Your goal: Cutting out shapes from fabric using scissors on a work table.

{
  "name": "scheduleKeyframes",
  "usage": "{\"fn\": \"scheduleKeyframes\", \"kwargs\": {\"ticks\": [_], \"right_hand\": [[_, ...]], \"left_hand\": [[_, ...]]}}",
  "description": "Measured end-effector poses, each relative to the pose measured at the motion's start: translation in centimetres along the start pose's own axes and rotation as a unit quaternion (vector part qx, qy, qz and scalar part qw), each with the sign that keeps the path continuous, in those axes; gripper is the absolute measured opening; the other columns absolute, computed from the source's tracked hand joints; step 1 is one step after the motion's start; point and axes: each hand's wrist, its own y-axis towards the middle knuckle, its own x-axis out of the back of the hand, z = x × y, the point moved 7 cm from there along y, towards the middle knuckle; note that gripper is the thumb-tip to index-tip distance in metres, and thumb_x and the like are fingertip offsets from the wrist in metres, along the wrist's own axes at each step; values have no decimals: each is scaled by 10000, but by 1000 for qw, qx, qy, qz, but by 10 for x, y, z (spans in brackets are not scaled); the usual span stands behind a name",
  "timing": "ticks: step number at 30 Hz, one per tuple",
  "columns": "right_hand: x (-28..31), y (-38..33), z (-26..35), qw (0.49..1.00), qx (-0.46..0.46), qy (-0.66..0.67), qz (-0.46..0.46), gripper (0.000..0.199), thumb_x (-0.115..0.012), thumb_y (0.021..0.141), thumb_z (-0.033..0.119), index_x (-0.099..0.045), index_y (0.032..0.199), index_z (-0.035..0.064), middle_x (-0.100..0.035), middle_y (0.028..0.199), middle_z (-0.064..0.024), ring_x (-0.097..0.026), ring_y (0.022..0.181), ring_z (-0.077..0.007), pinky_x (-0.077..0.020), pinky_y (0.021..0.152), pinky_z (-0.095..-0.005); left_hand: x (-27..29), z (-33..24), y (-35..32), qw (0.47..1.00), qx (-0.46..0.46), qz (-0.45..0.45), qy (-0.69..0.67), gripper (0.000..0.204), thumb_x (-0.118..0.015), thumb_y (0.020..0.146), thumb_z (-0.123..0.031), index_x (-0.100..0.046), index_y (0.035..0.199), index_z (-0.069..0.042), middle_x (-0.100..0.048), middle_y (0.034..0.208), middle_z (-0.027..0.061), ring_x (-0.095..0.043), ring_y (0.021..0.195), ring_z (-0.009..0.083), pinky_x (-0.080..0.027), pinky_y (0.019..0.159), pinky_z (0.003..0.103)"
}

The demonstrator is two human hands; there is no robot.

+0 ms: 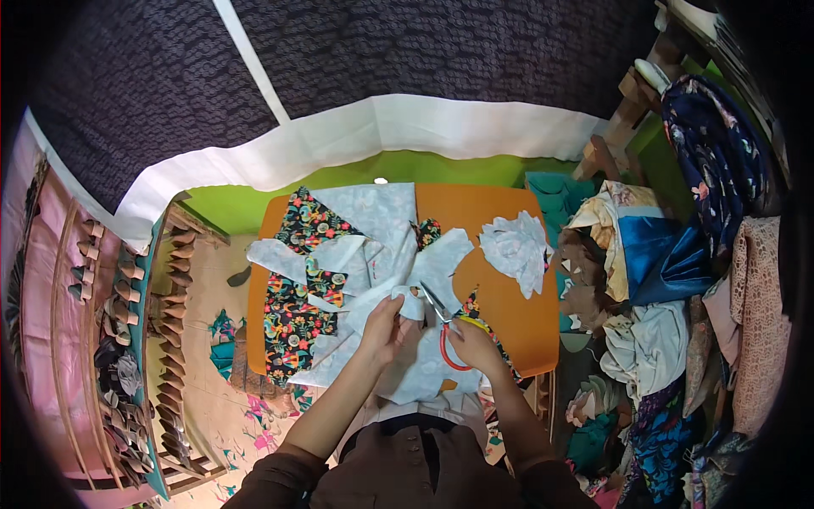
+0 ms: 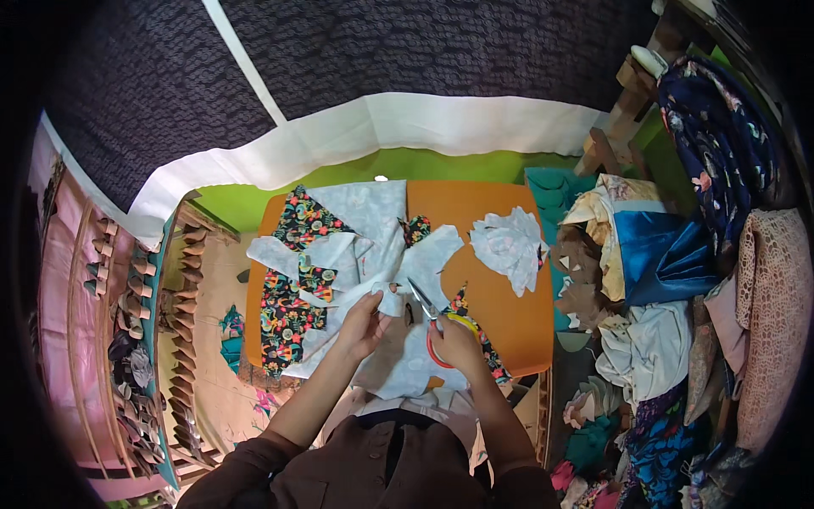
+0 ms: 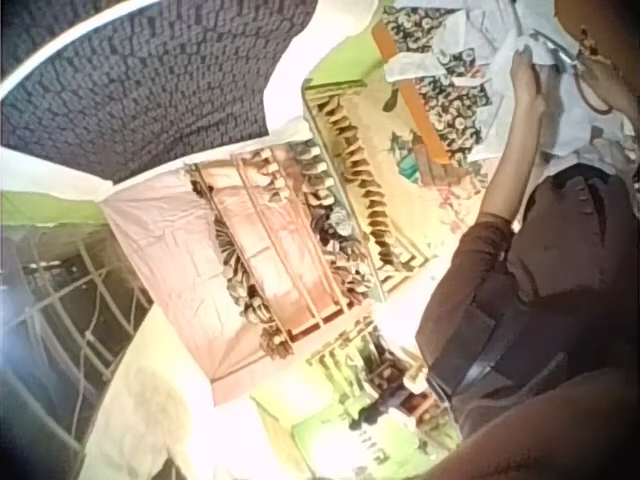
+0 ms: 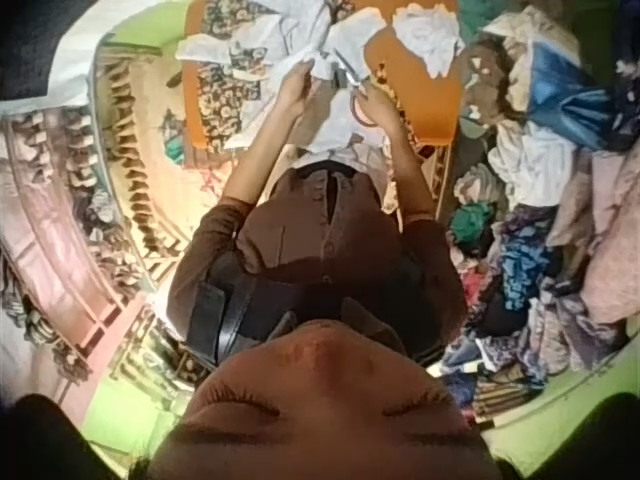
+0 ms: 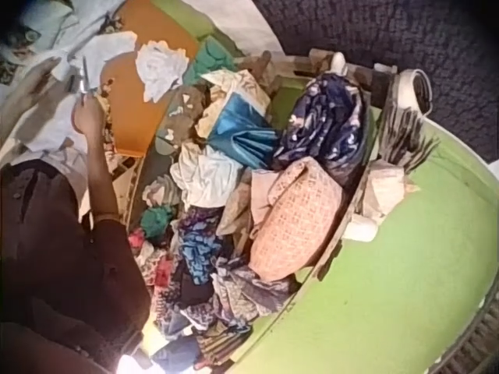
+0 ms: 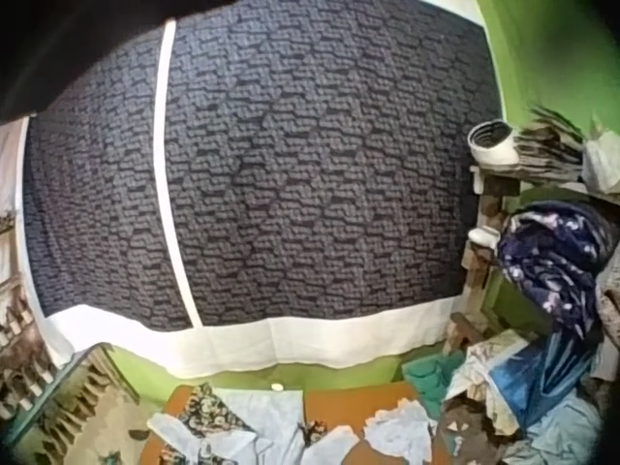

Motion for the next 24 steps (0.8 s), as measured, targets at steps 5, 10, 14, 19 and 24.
{"fn": "scheduleKeyframes", "kwargs": {"ticks": [5, 10, 14, 19, 24], "right_hand": [[-13, -7, 11, 692, -134, 696, 139, 336, -482, 859, 334, -495, 1066, 70, -535, 1032, -57, -492, 991, -160, -405, 850, -354], [13, 8, -18, 520, -149, 838, 72, 220, -524, 834, 195, -512, 1043, 129, -528, 1055, -22, -479, 1005, -164, -362, 897, -331], [36, 24, -41, 502, -84, 857, 78, 231, -542, 812, 98, -514, 1039, 131, -537, 983, -22, -494, 982, -157, -377, 869, -320], [77, 38, -88, 574, -102, 812, -24, 325, -556, 778, 2, -484, 1079, 101, -528, 981, -48, -509, 946, -154, -421, 799, -316], [116, 53, -106, 789, -66, 610, -31, 388, -579, 746, -29, -459, 1106, 54, -490, 950, -30, -498, 774, -84, -412, 639, -209]], "left_hand": [[-13, 37, 24, 1000, 16, 0, 20, 137, -479, 867, -177, -519, 927, -60, -590, 880, 19, -584, 795, 98, -496, 697, 207], [-50, 73, 39, 996, 63, 12, 59, 91, -475, 867, -167, -511, 862, -84, -585, 821, 23, -568, 709, 94, -467, 604, 205], [-75, 89, 52, 997, 50, 15, 59, 94, -471, 864, -137, -521, 922, -82, -587, 878, 23, -567, 788, 104, -457, 690, 226], [-96, 98, 77, 999, -4, 31, 26, 139, -480, 854, -106, -522, 983, -80, -576, 965, 16, -548, 901, 122, -419, 827, 286], [-106, 103, 109, 999, -20, 49, 2, 251, -484, 836, -68, -478, 1086, -72, -555, 1024, 36, -524, 950, 134, -400, 864, 290]]}}
